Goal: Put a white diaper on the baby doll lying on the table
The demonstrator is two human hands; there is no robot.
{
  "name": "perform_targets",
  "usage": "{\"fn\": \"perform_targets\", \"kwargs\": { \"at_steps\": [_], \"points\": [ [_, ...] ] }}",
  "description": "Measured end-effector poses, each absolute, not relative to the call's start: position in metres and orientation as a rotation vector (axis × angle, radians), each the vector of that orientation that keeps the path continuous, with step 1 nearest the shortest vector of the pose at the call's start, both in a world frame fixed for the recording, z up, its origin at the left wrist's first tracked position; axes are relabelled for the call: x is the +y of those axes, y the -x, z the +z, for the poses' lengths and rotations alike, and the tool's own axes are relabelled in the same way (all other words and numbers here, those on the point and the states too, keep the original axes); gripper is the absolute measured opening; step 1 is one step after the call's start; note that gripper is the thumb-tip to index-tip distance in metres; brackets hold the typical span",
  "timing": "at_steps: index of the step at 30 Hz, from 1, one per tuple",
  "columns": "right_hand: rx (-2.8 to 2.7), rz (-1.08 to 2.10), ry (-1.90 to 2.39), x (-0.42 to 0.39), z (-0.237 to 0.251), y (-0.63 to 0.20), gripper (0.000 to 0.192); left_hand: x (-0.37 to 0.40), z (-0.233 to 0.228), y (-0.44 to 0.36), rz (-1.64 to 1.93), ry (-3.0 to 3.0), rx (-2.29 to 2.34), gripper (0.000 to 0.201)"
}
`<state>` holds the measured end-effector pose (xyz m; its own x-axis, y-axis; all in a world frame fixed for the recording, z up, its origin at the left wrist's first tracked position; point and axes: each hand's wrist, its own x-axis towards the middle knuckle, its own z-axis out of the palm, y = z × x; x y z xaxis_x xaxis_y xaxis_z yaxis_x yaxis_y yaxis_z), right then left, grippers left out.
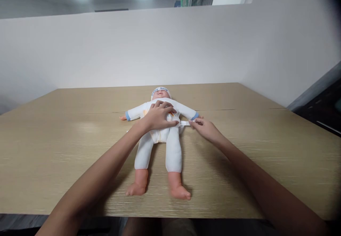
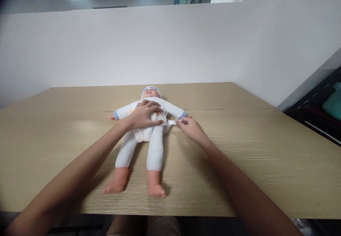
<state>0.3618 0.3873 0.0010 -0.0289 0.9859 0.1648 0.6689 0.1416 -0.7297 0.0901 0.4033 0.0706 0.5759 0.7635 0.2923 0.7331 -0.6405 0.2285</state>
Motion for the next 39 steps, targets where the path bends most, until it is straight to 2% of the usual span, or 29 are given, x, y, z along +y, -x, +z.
{"fn": "perform_targets", "kwargs": {
  "at_steps": [9,19,29,39],
  "points": [
    [-1.618,0.832,1.368,0.393,0.021,-0.357,0.048,0.4,0.07,-0.094,0.524,-2.739,1.238,0.053],
    [-1.501,0.922,1.285,0.404,0.034,-0.329,0.048,0.404,0.067,-0.096,0.528,-2.736,1.299,0.079],
    [-1.482,0.923,1.26,0.395,0.026,-0.336,0.047,0.401,0.071,-0.096,0.441,-2.74,1.308,0.077],
    [-1.668,0.965,1.198,0.425,0.044,-0.298,0.043,0.405,0.069,-0.094,0.479,-2.703,1.282,0.085]
  ]
}}
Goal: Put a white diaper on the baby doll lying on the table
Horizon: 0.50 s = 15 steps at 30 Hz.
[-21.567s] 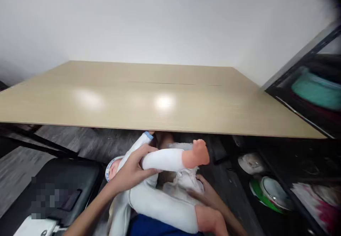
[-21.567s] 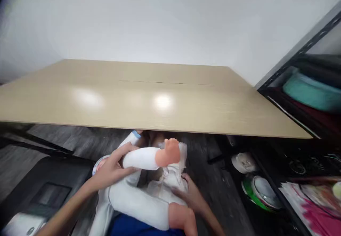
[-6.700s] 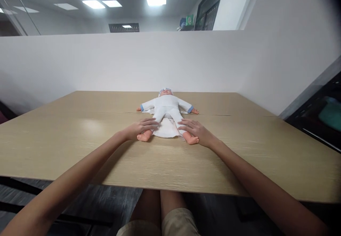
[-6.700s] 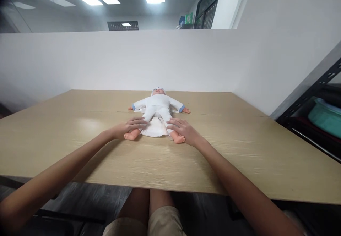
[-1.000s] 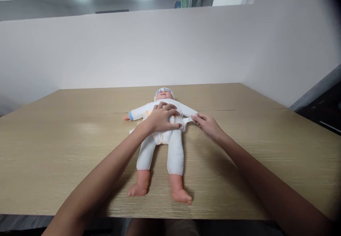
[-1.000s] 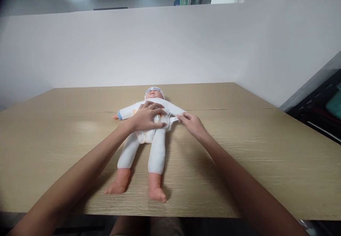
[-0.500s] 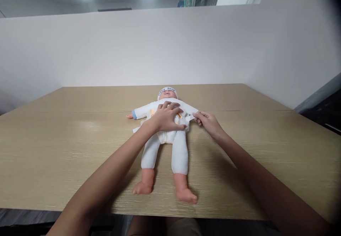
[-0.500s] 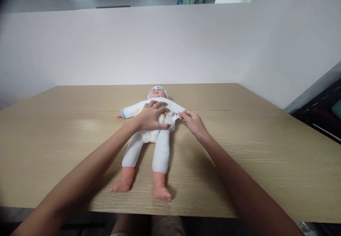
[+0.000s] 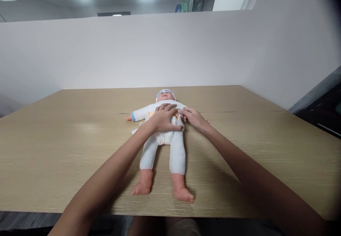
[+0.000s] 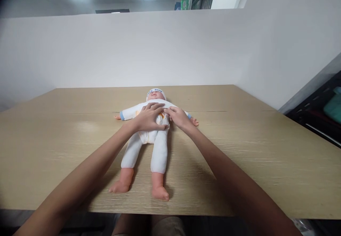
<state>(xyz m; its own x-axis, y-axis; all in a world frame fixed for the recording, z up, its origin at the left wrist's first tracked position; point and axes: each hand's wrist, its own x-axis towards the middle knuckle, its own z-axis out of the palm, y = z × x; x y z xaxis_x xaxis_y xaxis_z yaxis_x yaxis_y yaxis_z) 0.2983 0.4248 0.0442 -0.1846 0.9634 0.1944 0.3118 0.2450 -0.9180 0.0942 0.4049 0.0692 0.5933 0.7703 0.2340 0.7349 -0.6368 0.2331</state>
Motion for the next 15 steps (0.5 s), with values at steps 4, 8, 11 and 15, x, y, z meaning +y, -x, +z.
{"fn": "perform_targets", "kwargs": {
  "at_steps": [4,8,11,15],
  "points": [
    [-1.732,0.951,1.214,0.433,0.044,-0.287,0.042,0.405,0.069,-0.094,0.55,-2.638,1.268,0.09],
    [-1.772,0.919,1.228,0.434,0.039,-0.286,0.041,0.406,0.07,-0.092,0.575,-2.552,1.237,0.097],
    [-1.775,0.891,1.228,0.43,0.036,-0.288,0.042,0.408,0.074,-0.085,0.601,-2.464,1.162,0.101],
    [-1.747,0.868,1.217,0.426,0.033,-0.288,0.042,0.411,0.083,-0.069,0.673,-2.281,0.989,0.081]
  ]
}}
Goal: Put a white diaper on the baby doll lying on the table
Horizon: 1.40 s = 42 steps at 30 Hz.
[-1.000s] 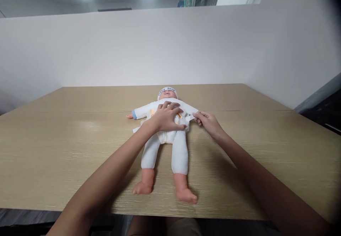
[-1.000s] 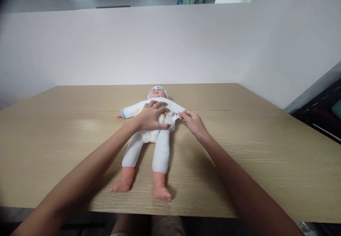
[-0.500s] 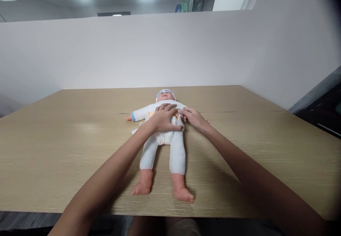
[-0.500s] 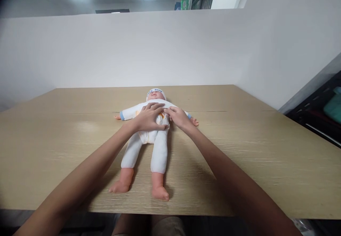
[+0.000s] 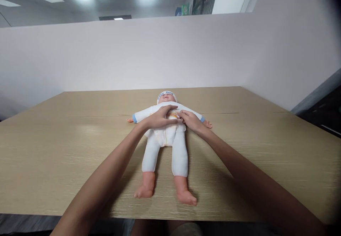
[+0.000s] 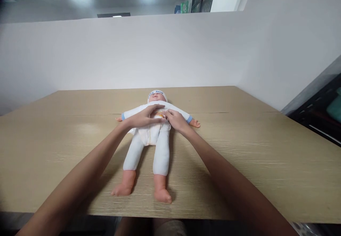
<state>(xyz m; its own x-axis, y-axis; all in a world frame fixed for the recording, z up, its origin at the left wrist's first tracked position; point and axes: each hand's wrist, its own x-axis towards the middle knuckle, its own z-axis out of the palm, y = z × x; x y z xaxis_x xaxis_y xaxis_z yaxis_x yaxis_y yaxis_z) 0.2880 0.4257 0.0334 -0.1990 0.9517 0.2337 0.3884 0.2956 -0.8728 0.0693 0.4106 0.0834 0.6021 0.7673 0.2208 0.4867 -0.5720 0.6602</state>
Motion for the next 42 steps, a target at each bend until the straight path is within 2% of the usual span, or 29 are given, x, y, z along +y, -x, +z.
{"fn": "perform_targets", "kwargs": {
  "at_steps": [4,11,18,24,27,31,36,42],
  "points": [
    [-1.719,0.883,1.194,0.424,0.034,-0.284,0.041,0.41,0.086,-0.063,0.721,-2.183,0.972,0.064],
    [-1.695,0.846,1.195,0.414,0.038,-0.277,0.036,0.409,0.083,-0.068,0.776,-2.166,0.937,0.063],
    [-1.833,0.376,1.074,0.379,0.032,-0.283,0.024,0.41,0.078,-0.064,0.812,-2.147,0.925,0.064],
    [-2.099,0.227,0.918,0.363,0.022,-0.295,0.045,0.416,0.07,-0.059,0.866,-2.131,0.86,0.062],
    [-2.188,0.149,0.918,0.364,0.019,-0.3,0.052,0.416,0.061,-0.053,1.019,-2.072,0.847,0.054],
    [-2.227,0.081,0.945,0.366,0.018,-0.304,0.054,0.403,0.039,-0.03,1.17,-1.999,1.026,0.041],
    [-2.222,0.078,0.943,0.368,0.017,-0.304,0.054,0.387,0.007,0.011,1.163,-2.119,1.249,0.037],
    [-2.177,-0.01,0.987,0.369,0.029,-0.299,0.047,0.383,-0.005,0.03,0.911,-2.276,1.621,0.028]
  ]
}}
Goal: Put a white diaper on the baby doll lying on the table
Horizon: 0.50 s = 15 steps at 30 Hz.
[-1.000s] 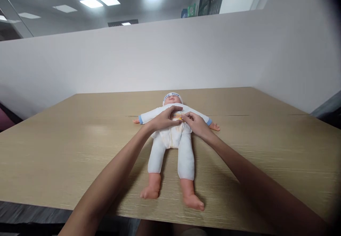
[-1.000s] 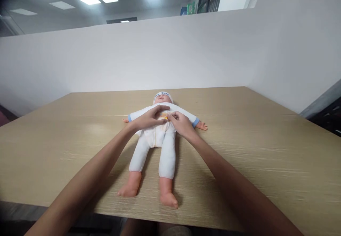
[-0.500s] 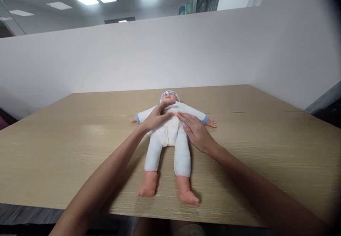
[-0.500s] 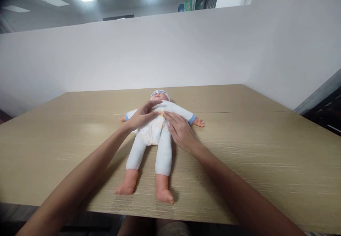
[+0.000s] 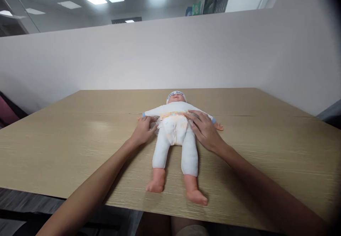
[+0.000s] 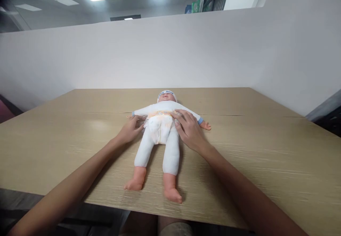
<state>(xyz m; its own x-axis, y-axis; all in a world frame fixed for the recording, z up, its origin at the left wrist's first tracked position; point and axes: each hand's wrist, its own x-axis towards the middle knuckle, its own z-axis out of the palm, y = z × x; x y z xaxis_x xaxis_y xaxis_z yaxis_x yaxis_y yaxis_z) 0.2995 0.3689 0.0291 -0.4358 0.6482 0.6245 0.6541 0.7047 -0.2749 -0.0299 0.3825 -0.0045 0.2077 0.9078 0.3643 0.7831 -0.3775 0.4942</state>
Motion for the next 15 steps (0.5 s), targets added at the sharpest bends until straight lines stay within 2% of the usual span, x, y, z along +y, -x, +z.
{"fn": "perform_targets", "kwargs": {
  "at_steps": [3,8,11,15],
  "points": [
    [-2.143,-0.078,1.013,0.369,0.044,-0.288,0.041,0.381,-0.004,0.032,0.757,-2.25,1.829,0.03],
    [-2.237,-0.073,1.035,0.392,0.071,-0.254,0.036,0.381,-0.003,0.039,0.684,-2.143,1.894,0.032],
    [-2.423,0.095,1.094,0.424,0.085,-0.235,0.045,0.383,-0.003,0.042,0.696,-2.066,1.893,0.034],
    [-2.588,0.481,1.08,0.46,0.1,-0.216,0.05,0.387,-0.001,0.045,0.776,-1.929,1.831,0.03]
  ]
}}
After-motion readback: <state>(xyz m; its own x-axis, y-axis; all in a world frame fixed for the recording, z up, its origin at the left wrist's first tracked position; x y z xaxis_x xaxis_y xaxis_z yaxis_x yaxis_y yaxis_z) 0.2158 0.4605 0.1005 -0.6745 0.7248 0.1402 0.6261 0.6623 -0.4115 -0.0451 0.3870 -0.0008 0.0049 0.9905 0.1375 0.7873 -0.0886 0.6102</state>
